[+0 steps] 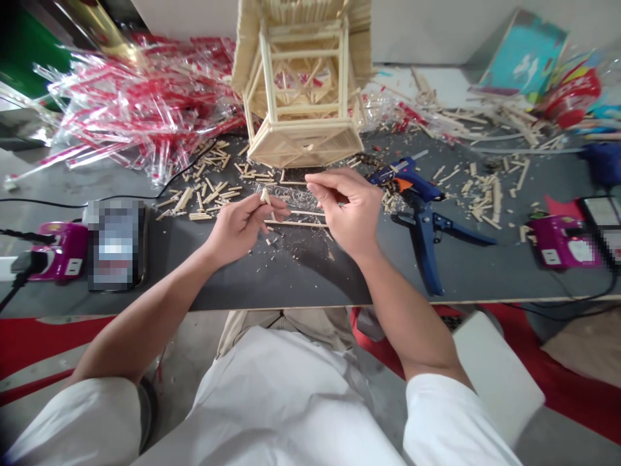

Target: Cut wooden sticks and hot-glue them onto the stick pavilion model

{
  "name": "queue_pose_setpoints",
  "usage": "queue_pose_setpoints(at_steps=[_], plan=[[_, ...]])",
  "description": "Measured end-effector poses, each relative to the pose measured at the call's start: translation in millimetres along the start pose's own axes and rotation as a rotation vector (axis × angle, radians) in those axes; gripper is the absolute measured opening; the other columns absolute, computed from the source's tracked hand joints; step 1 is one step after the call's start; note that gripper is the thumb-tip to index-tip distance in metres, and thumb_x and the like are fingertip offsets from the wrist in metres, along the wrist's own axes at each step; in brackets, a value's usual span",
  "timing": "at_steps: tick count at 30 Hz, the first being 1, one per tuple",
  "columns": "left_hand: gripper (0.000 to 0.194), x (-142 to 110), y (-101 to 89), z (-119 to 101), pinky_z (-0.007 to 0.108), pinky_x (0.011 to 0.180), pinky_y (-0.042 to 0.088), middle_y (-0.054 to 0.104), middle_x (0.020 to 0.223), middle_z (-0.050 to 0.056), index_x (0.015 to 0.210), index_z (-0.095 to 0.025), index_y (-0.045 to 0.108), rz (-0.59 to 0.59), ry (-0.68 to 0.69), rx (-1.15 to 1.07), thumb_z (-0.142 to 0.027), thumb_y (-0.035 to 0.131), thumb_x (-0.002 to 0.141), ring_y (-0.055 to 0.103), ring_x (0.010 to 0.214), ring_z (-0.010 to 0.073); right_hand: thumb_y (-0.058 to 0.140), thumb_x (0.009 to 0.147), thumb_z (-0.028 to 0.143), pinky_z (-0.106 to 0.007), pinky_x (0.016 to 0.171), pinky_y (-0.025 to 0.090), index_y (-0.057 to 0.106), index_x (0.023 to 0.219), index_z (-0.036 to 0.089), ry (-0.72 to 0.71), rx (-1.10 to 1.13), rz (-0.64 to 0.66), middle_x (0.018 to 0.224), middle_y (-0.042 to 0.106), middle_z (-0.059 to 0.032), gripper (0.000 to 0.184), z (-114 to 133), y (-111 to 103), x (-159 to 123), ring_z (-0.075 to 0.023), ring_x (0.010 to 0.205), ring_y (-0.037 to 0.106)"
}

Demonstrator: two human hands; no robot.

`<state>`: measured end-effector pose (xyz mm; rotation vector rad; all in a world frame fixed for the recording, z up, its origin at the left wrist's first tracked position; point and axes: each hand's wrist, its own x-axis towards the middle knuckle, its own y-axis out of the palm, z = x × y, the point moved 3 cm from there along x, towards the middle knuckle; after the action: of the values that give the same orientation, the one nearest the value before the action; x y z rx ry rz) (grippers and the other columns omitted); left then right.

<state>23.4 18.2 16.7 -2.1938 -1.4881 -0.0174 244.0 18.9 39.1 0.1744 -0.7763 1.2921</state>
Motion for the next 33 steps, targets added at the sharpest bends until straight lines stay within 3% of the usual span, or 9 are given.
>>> queue_pose_setpoints(at_steps=[4,6,9,13,20,23,27,30,33], plan=[[0.036,1.9,1.4,3.4,0.021,0.061,0.060,0.082,0.110,0.013,0.115,-0.014,0.071,0.036,-0.073,-0.217,-0.044,0.052,0.111,0.077,0.087,0.0158,0.085,0.091,0.046,-0.034,0.067,0.061,0.083,0.091,0.028,-0.020,-0.046,-0.018,0.086,0.079,-0.0007,0.018,-1.2,0.1,1.3,-0.0178,0.077,0.074],[0.038,2.9,1.5,2.9,0.021,0.058,0.060,0.082,0.107,0.013,0.116,-0.013,0.070,0.072,-0.092,-0.301,-0.047,0.054,0.110,0.076,0.083,0.0155,0.083,0.092,0.048,-0.032,0.063,0.060,0.082,0.090,0.028,0.011,-0.019,-0.005,0.084,0.079,-0.0001,0.020,-3.0,0.9,0.3,-0.0158,0.072,0.073],[0.041,4.3,1.1,0.1,0.021,0.055,0.060,0.082,0.106,0.015,0.115,-0.012,0.069,0.114,-0.113,-0.372,-0.050,0.057,0.109,0.075,0.080,0.0149,0.070,0.102,0.051,-0.027,0.055,0.057,0.081,0.098,0.026,0.107,0.092,0.069,0.087,0.080,-0.0004,0.027,-6.3,4.7,-2.6,-0.0129,0.064,0.072],[0.042,5.0,0.6,-2.3,0.020,0.055,0.060,0.081,0.106,0.015,0.113,-0.011,0.069,0.134,-0.144,-0.399,-0.052,0.059,0.107,0.074,0.078,0.0137,0.064,0.106,0.047,-0.027,0.060,0.062,0.081,0.113,0.025,0.168,0.176,0.151,0.099,0.084,-0.0022,0.028,-5.6,10.1,-5.7,-0.0146,0.073,0.078],[0.039,4.4,1.3,5.1,0.021,0.055,0.060,0.082,0.102,0.013,0.119,-0.015,0.063,0.125,-0.235,-0.504,-0.051,0.067,0.104,0.077,0.079,0.0155,0.089,0.086,0.036,-0.030,0.066,0.065,0.084,0.087,0.024,0.175,0.056,0.118,0.081,0.082,0.0001,0.013,-5.6,8.9,-4.9,-0.0161,0.068,0.076],[0.037,5.3,0.8,7.8,0.021,0.056,0.061,0.081,0.103,0.013,0.110,-0.016,0.065,0.098,-0.248,-0.489,-0.051,0.070,0.101,0.077,0.083,0.0176,0.081,0.094,0.043,-0.028,0.062,0.064,0.082,0.087,0.023,0.193,0.104,0.115,0.077,0.080,-0.0004,0.021,-9.7,8.3,-4.5,-0.0142,0.062,0.074],[0.038,7.1,-3.2,9.0,0.020,0.062,0.063,0.078,0.108,0.011,0.104,-0.015,0.075,0.045,-0.172,-0.335,-0.052,0.071,0.099,0.072,0.084,0.0135,0.069,0.102,0.048,-0.031,0.069,0.070,0.081,0.107,0.022,0.254,0.221,0.174,0.096,0.083,-0.0040,0.030,-13.3,11.8,-5.2,-0.0169,0.075,0.081],[0.039,6.8,-3.7,9.3,0.020,0.061,0.062,0.077,0.104,0.010,0.107,-0.016,0.078,0.077,-0.167,-0.340,-0.053,0.071,0.099,0.070,0.084,0.0140,0.075,0.098,0.043,-0.036,0.079,0.072,0.084,0.109,0.023,0.265,0.222,0.184,0.100,0.084,-0.0046,0.025,-11.6,14.0,-6.6,-0.0191,0.082,0.082],[0.039,5.0,-1.6,7.4,0.020,0.059,0.060,0.076,0.096,0.010,0.111,-0.014,0.078,0.157,-0.211,-0.361,-0.051,0.069,0.100,0.068,0.078,0.0136,0.086,0.088,0.036,-0.037,0.077,0.071,0.086,0.097,0.024,0.281,0.212,0.170,0.091,0.084,-0.0031,0.015,-9.6,15.0,-8.0,-0.0197,0.076,0.081]])
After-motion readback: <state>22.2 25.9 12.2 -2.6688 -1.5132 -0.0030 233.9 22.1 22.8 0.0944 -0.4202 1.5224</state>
